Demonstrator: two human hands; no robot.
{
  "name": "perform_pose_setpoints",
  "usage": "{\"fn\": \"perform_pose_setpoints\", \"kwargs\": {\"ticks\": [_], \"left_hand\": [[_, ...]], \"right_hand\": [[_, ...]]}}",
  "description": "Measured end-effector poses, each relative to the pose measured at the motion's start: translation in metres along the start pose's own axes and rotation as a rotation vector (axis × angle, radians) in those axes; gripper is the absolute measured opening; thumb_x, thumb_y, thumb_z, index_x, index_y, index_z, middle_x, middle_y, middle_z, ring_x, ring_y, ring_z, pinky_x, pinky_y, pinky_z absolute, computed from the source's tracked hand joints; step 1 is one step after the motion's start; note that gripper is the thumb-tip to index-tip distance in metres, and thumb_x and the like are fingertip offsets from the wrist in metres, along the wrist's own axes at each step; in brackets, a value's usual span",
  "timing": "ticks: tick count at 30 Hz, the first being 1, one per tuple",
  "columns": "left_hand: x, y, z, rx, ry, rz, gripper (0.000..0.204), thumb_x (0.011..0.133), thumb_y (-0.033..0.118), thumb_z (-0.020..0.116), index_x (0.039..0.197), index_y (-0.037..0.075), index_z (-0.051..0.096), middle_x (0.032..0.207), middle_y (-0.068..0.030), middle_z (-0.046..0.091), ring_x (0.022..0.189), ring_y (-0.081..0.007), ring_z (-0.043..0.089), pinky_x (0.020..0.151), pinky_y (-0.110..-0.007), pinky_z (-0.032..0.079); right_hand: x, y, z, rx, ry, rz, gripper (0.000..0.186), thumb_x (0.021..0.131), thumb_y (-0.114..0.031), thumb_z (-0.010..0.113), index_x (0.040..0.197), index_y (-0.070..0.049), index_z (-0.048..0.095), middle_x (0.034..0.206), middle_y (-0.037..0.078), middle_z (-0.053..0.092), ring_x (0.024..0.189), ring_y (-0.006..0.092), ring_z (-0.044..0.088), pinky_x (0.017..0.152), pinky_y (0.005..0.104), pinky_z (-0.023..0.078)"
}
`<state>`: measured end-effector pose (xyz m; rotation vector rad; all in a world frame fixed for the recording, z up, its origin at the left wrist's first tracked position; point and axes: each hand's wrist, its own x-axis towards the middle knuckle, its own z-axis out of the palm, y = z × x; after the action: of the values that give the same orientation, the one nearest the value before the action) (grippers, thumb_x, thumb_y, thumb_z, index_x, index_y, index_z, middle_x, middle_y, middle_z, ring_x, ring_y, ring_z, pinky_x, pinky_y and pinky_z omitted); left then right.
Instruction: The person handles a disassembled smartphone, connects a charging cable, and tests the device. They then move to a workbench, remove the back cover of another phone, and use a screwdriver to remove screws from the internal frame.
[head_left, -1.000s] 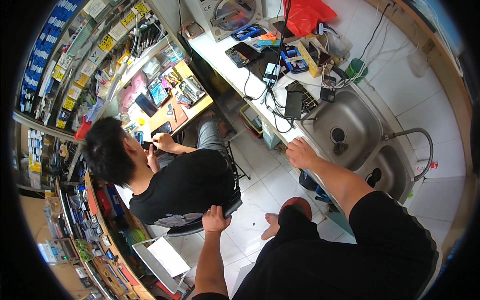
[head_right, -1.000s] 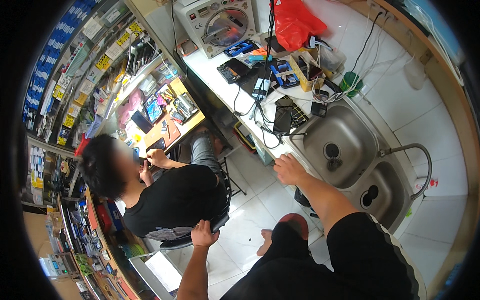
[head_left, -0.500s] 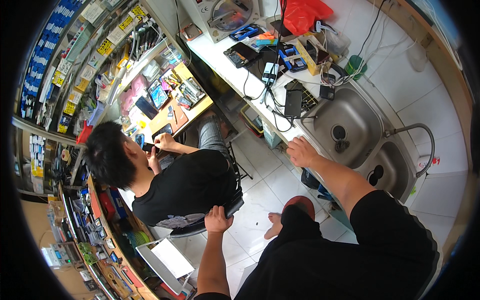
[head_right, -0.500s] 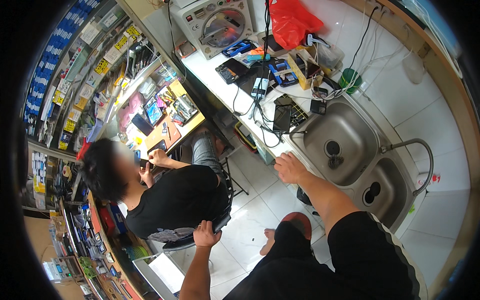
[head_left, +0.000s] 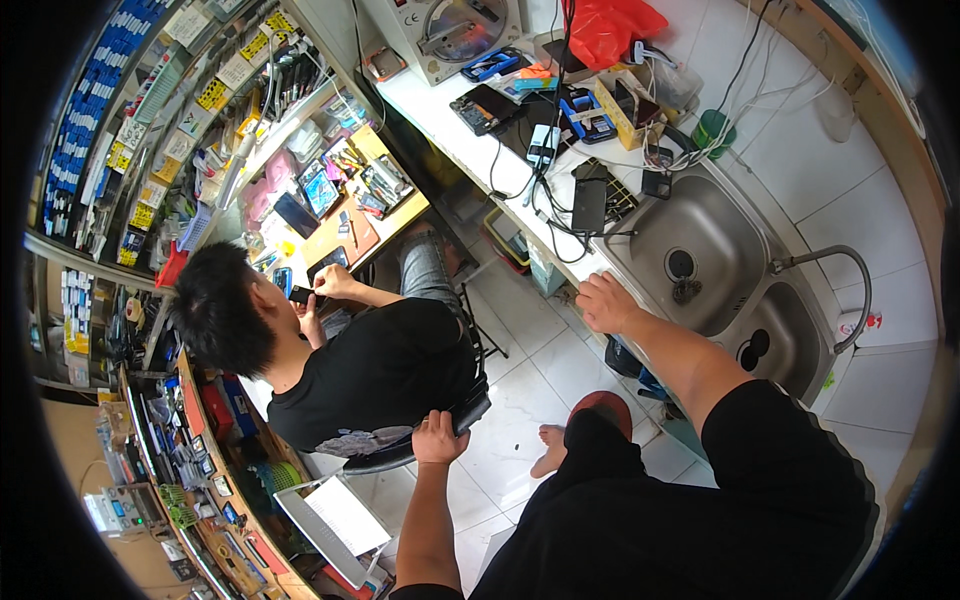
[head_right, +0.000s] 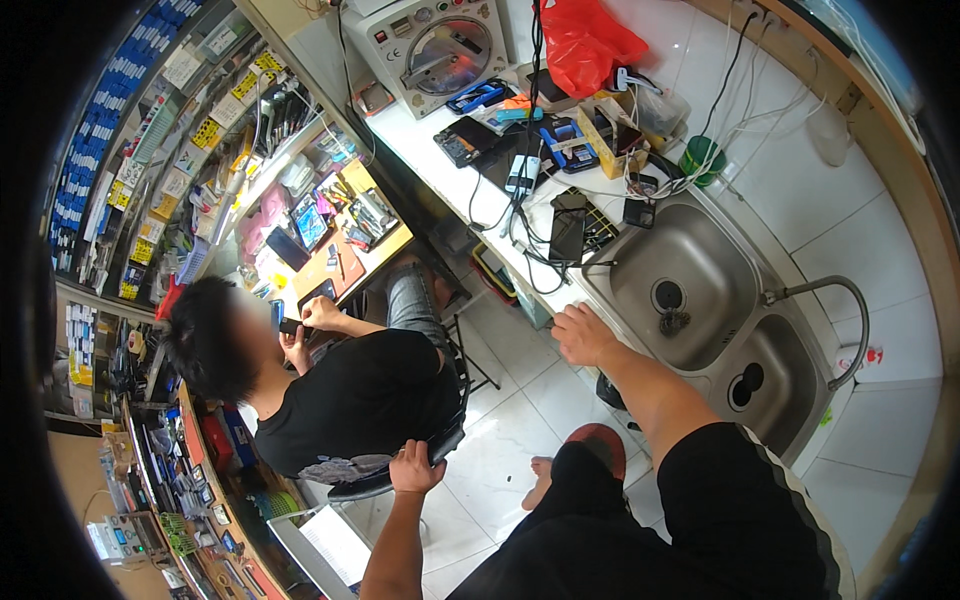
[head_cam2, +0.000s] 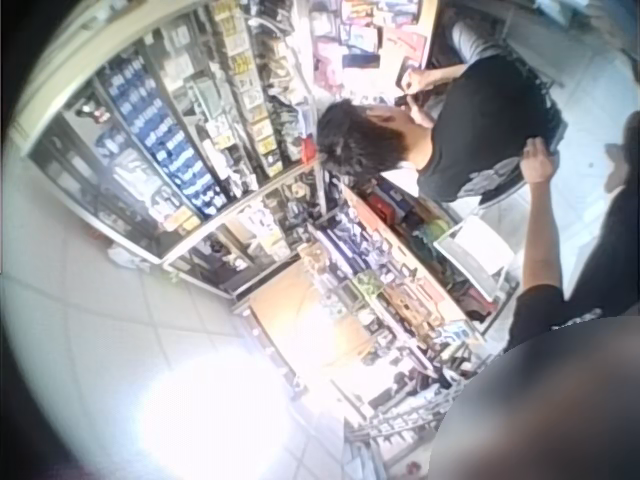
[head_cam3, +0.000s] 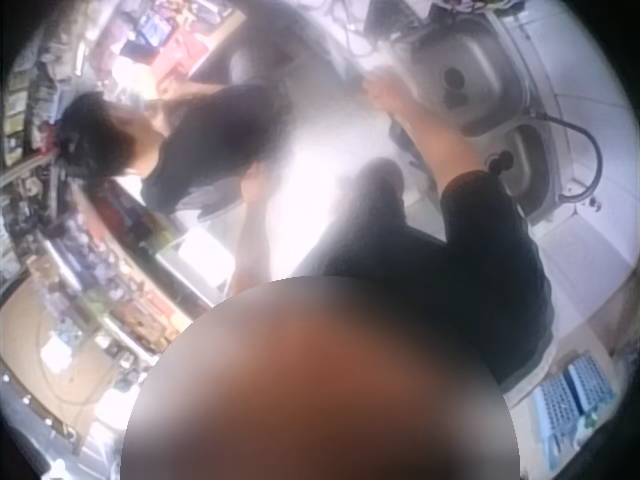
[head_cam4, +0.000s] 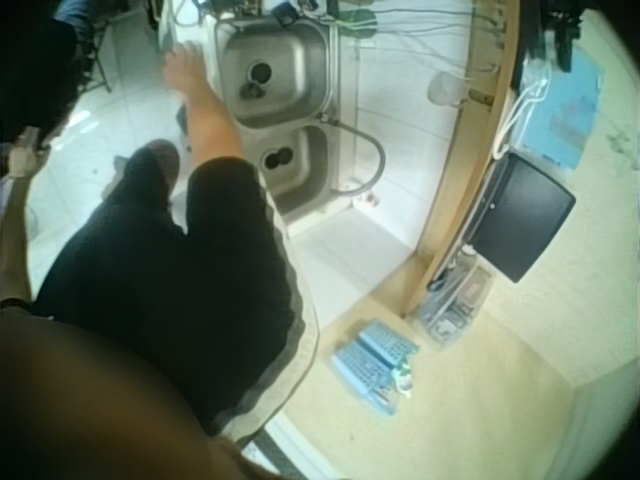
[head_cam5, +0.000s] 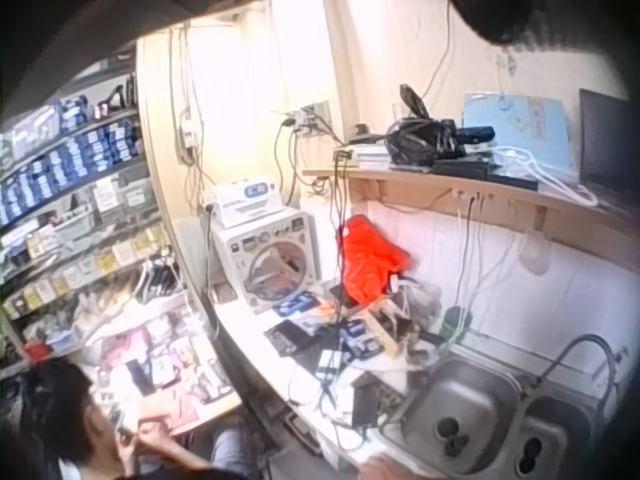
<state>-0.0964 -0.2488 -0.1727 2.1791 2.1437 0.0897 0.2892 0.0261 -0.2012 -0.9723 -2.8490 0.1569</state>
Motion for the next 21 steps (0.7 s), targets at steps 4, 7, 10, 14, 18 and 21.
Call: {"fn": "perform_pose_setpoints", "kwargs": {"ticks": [4,7,10,14,18,21], "left_hand": [[0.0001,0.0006,-0.0010,0.020,0.039,0.015,0.037,0.066,0.034,0.080,0.082,0.011,0.056,0.082,-0.0071,0.056,0.072,-0.0269,0.067,0.061,-0.040,0.057],[0.0007,0.0014,-0.0028,0.011,0.045,0.019,0.037,0.066,0.034,0.080,0.083,0.011,0.056,0.082,-0.0073,0.056,0.072,-0.0273,0.067,0.061,-0.040,0.057],[0.0018,0.0022,-0.0047,-0.004,0.027,0.020,0.039,0.066,0.034,0.081,0.084,0.011,0.056,0.083,-0.0080,0.056,0.073,-0.0283,0.067,0.062,-0.041,0.057],[0.0009,0.0029,-0.0070,-0.025,0.012,0.001,0.040,0.065,0.034,0.082,0.087,0.010,0.058,0.084,-0.0081,0.057,0.074,-0.0285,0.068,0.064,-0.041,0.057],[0.0008,0.0038,-0.0077,-0.014,-0.019,-0.013,0.041,0.067,0.035,0.083,0.088,0.010,0.058,0.085,-0.0076,0.057,0.075,-0.0278,0.069,0.065,-0.041,0.058],[0.0015,0.0040,-0.0068,-0.033,-0.003,-0.013,0.040,0.065,0.033,0.082,0.086,0.010,0.058,0.082,-0.0089,0.056,0.073,-0.0295,0.068,0.064,-0.042,0.057]], "right_hand": [[0.0006,0.0002,0.0000,0.031,-0.004,0.009,0.018,0.075,-0.023,0.075,0.088,-0.014,0.065,0.102,0.003,0.056,0.107,0.0228,0.051,0.095,0.0404,0.040],[-0.0001,0.0000,-0.0003,0.021,0.010,0.001,0.019,0.076,-0.024,0.075,0.088,-0.014,0.065,0.102,0.002,0.056,0.107,0.0227,0.051,0.095,0.0405,0.040],[-0.0007,0.0005,0.0000,0.019,0.030,-0.014,0.018,0.075,-0.023,0.074,0.088,-0.014,0.065,0.102,0.003,0.056,0.107,0.0235,0.051,0.095,0.0416,0.040],[-0.0003,0.0017,0.0008,0.039,0.074,-0.014,0.016,0.073,-0.020,0.072,0.086,-0.012,0.065,0.101,0.005,0.057,0.106,0.0260,0.052,0.093,0.0439,0.041],[0.0012,0.0030,0.0015,0.072,0.095,-0.032,0.016,0.072,-0.018,0.072,0.085,-0.012,0.065,0.100,0.006,0.057,0.105,0.0271,0.052,0.093,0.0438,0.041],[0.0007,0.0028,0.0016,0.046,0.070,-0.012,0.016,0.072,-0.017,0.072,0.086,-0.012,0.065,0.100,0.006,0.056,0.105,0.0275,0.051,0.093,0.0432,0.041]]}}
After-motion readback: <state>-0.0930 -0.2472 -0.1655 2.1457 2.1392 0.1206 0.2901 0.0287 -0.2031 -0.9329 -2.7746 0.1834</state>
